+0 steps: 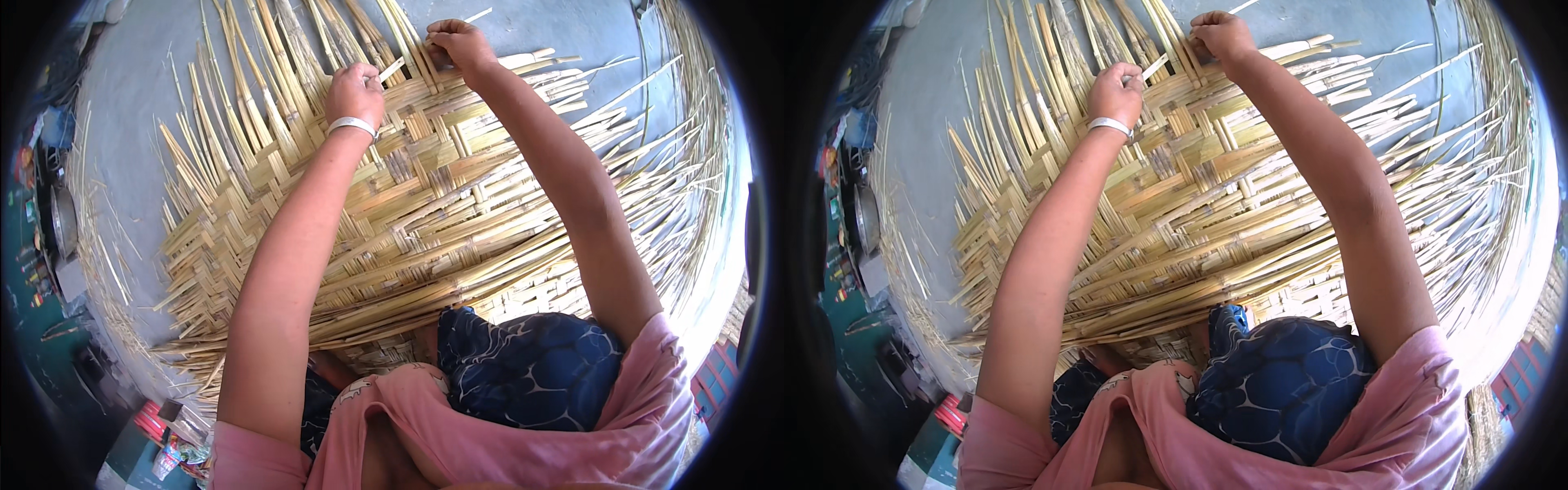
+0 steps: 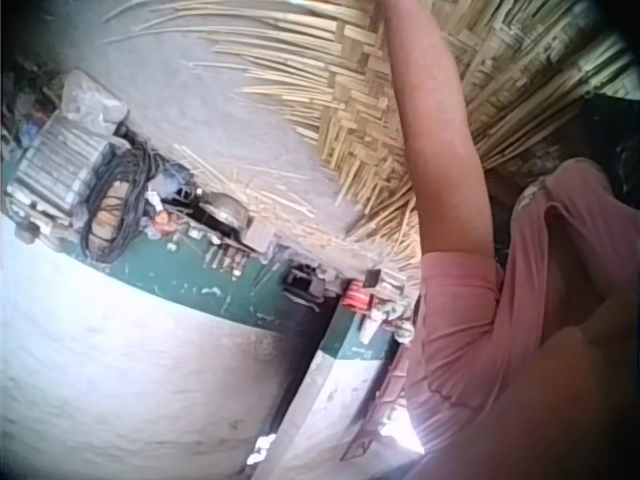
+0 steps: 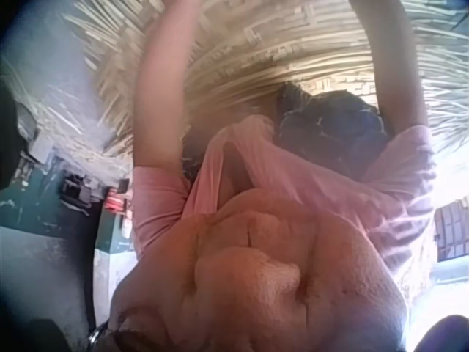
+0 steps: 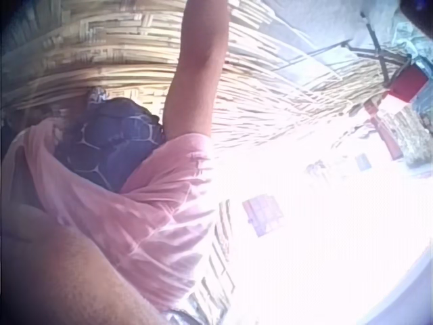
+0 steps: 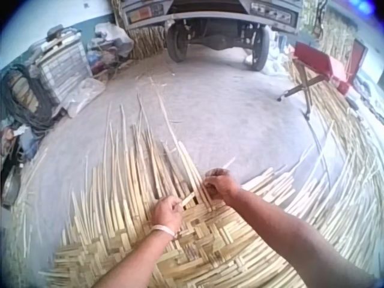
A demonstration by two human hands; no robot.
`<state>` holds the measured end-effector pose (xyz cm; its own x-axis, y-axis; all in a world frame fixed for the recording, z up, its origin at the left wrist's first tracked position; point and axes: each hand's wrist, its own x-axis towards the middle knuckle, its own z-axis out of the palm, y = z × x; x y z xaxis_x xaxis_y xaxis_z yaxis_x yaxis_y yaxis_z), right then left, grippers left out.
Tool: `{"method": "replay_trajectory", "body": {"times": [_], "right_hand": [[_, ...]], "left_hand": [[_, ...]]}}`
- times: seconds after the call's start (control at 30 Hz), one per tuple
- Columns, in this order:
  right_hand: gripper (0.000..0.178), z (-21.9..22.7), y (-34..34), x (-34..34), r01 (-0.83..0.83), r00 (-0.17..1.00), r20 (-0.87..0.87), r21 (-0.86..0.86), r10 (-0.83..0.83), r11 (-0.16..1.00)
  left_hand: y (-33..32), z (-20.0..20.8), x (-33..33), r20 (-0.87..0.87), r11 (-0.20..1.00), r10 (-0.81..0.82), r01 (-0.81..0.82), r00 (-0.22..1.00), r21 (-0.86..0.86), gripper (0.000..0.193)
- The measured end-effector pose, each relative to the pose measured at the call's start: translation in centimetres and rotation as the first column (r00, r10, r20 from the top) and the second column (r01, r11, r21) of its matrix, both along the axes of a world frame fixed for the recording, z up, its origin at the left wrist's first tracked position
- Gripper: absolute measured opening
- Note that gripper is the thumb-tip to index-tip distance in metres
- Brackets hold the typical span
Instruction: The person weaves a basket by hand, interlacing thin bamboo strips in a consistent pattern. They sit on the floor and manipulate the strips with both hands, gradually expanding the woven structure.
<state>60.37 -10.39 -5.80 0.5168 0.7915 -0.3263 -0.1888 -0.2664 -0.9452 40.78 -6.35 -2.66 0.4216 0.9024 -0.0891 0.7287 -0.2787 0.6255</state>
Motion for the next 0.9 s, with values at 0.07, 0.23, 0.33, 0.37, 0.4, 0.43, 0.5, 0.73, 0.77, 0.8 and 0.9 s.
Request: {"method": "replay_trajectory", "body": {"times": [0.07,0.23,0.33,0.37,0.4,0.43,0.5,0.73,0.77,0.8,0.9], "right_hand": [[0.016,-0.6,-0.6,0.4,0.014,0.932,0.361,-0.069,0.011,0.998],[0.015,0.9,-4.3,-1.7,0.014,0.359,0.921,-0.166,0.150,0.986],[0.013,2.3,-5.5,-2.3,0.043,0.404,0.908,-0.144,0.115,0.989],[0.013,2.9,-5.6,-2.5,0.049,0.429,0.898,-0.127,0.094,0.991],[0.014,3.6,-5.7,-2.6,0.042,0.423,0.901,-0.122,0.094,0.992],[0.014,3.5,-5.8,-2.5,0.038,0.409,0.907,-0.126,0.100,0.991],[0.015,2.9,-5.8,-2.2,0.025,0.379,0.919,-0.130,0.111,0.991],[0.022,1.5,-6.9,-1.8,-0.013,0.588,0.791,-0.203,0.172,0.979],[0.025,1.6,-7.0,-2.2,-0.024,0.510,0.838,-0.211,0.194,0.977],[0.025,3.0,-7.2,-3.3,-0.057,0.532,0.812,-0.250,0.241,0.967],[0.025,3.5,-9.7,-3.2,-0.139,0.405,0.897,-0.133,0.179,0.981]], "left_hand": [[-1.0,0.3,0.1,0.018,0.999,-0.010,0.009,1.000,0.042,0.009],[-2.5,-0.5,-1.0,-0.020,0.938,-0.145,0.144,0.989,0.315,0.007],[-2.9,-0.8,-1.6,-0.126,0.887,-0.218,0.250,0.968,0.387,0.016],[-3.1,-0.7,-1.9,-0.171,0.864,-0.233,0.285,0.957,0.415,0.019],[-3.3,-0.4,-2.2,-0.218,0.861,-0.268,0.334,0.939,0.382,0.027],[-3.3,-0.3,-2.2,-0.266,0.851,-0.288,0.373,0.920,0.369,0.028],[-3.0,-0.1,-2.3,-0.362,0.830,-0.320,0.443,0.875,0.338,0.031],[-2.4,1.8,-3.7,-0.221,0.861,-0.467,0.497,0.856,0.107,0.041],[-2.2,1.5,-5.6,-0.065,0.871,-0.477,0.481,0.877,0.096,0.040],[-2.3,2.5,-7.9,0.104,0.894,-0.447,0.448,0.889,0.012,0.039],[-3.8,3.9,-14.7,0.006,0.896,-0.439,0.437,0.899,0.074,0.036]]}}
